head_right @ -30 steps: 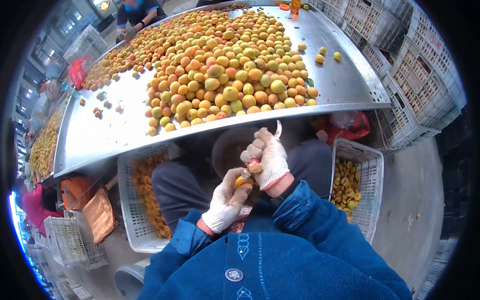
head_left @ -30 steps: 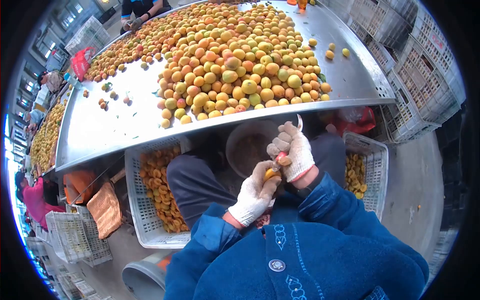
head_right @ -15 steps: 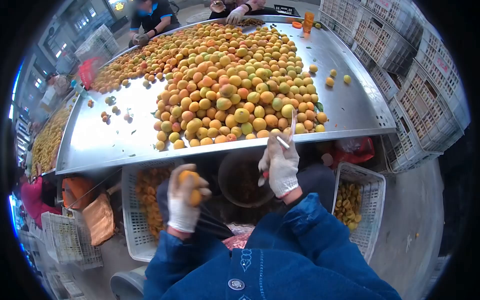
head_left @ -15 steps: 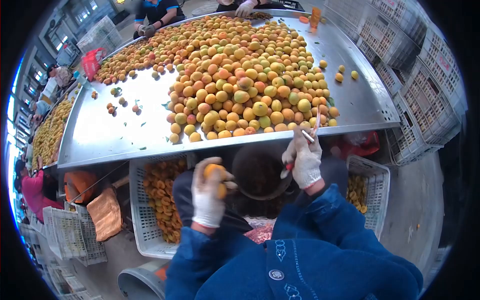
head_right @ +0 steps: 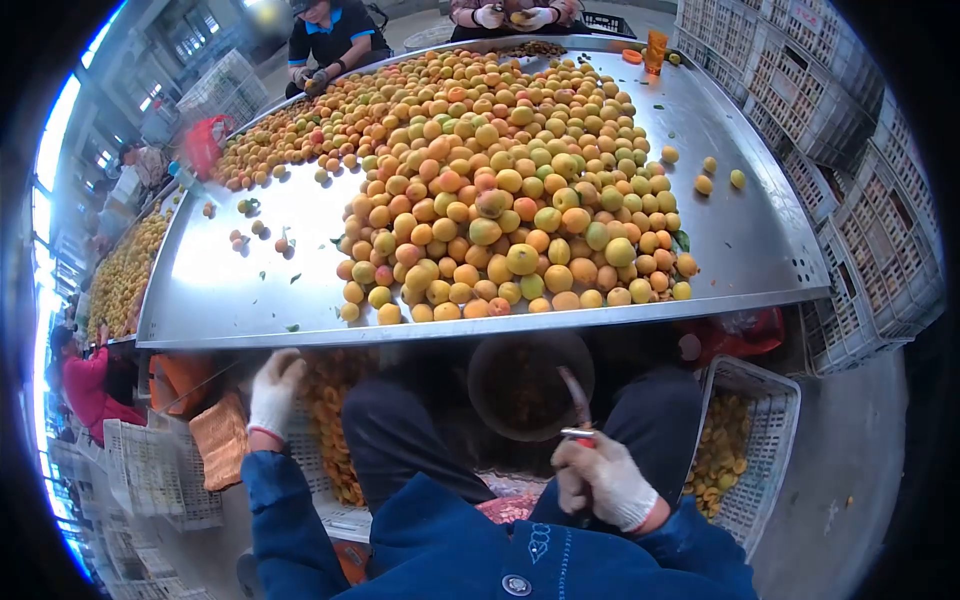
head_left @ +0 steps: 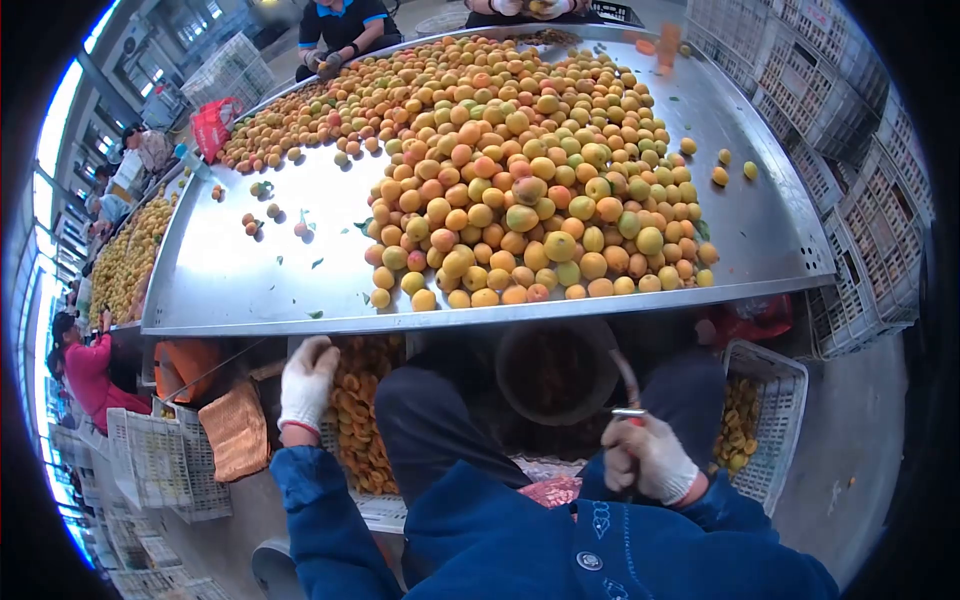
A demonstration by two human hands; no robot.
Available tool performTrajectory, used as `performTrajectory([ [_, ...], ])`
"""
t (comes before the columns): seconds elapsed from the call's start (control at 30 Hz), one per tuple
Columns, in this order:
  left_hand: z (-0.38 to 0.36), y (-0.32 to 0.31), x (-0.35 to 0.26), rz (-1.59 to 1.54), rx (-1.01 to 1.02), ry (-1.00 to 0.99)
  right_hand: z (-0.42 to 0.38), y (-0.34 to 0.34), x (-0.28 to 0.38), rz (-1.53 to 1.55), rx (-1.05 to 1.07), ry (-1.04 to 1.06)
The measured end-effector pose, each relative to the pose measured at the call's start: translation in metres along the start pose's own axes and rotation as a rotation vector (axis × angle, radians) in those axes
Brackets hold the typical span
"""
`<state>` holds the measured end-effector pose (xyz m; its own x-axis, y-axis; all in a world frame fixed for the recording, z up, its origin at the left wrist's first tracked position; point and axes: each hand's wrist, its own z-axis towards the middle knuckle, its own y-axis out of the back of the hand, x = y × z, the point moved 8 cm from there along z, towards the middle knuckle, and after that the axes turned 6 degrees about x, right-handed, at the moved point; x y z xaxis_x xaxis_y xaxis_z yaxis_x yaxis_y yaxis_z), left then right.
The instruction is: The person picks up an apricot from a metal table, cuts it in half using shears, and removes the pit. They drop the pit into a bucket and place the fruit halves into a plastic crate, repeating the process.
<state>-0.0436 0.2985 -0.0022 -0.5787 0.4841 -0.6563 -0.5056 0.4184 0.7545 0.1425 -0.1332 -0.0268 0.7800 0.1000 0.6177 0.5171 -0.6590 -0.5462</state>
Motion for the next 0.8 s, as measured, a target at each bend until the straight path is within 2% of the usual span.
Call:
performTrajectory([
  [0.07,0.011,0.009,-0.048,-0.244,0.063,0.161,-0.019,0.016,0.022,-0.037,-0.139,0.129],
  [0.13,0.039,0.010,-0.082,-0.402,0.130,-0.027,-0.041,0.042,0.036,-0.166,-0.315,0.179],
  [0.23,0.066,0.002,-0.141,-0.536,0.297,-0.078,-0.075,0.067,0.052,-0.436,-0.503,0.188],
  [0.27,0.076,-0.003,-0.161,-0.492,0.375,-0.127,-0.075,0.071,0.052,-0.436,-0.514,0.182],
  [0.33,0.091,-0.019,-0.195,-0.539,0.403,-0.193,-0.077,0.073,0.062,-0.623,-0.531,0.219],
  [0.4,0.102,-0.050,-0.219,-0.585,0.425,-0.234,-0.069,0.090,0.047,-0.538,-0.519,0.247],
  [0.47,0.109,-0.092,-0.241,-0.516,0.478,-0.265,-0.054,0.097,0.026,0.024,-0.405,0.269],
  [0.53,0.112,-0.138,-0.264,-0.428,0.502,-0.419,-0.041,0.105,0.011,0.131,-0.356,0.225],
  [0.6,0.109,-0.174,-0.286,-0.345,0.483,-0.457,-0.030,0.112,-0.011,0.438,-0.169,0.139],
  [0.63,0.112,-0.192,-0.295,-0.272,0.461,-0.527,-0.030,0.114,-0.015,0.519,-0.077,0.078],
  [0.67,0.113,-0.207,-0.306,-0.199,0.440,-0.599,-0.030,0.120,-0.015,0.524,-0.073,0.083],
  [0.73,0.114,-0.231,-0.331,0.012,0.402,-0.593,-0.030,0.119,-0.007,0.615,0.110,0.122],
  [0.8,0.108,-0.253,-0.358,0.112,0.355,-0.745,-0.035,0.117,-0.002,0.571,0.107,0.121],
])
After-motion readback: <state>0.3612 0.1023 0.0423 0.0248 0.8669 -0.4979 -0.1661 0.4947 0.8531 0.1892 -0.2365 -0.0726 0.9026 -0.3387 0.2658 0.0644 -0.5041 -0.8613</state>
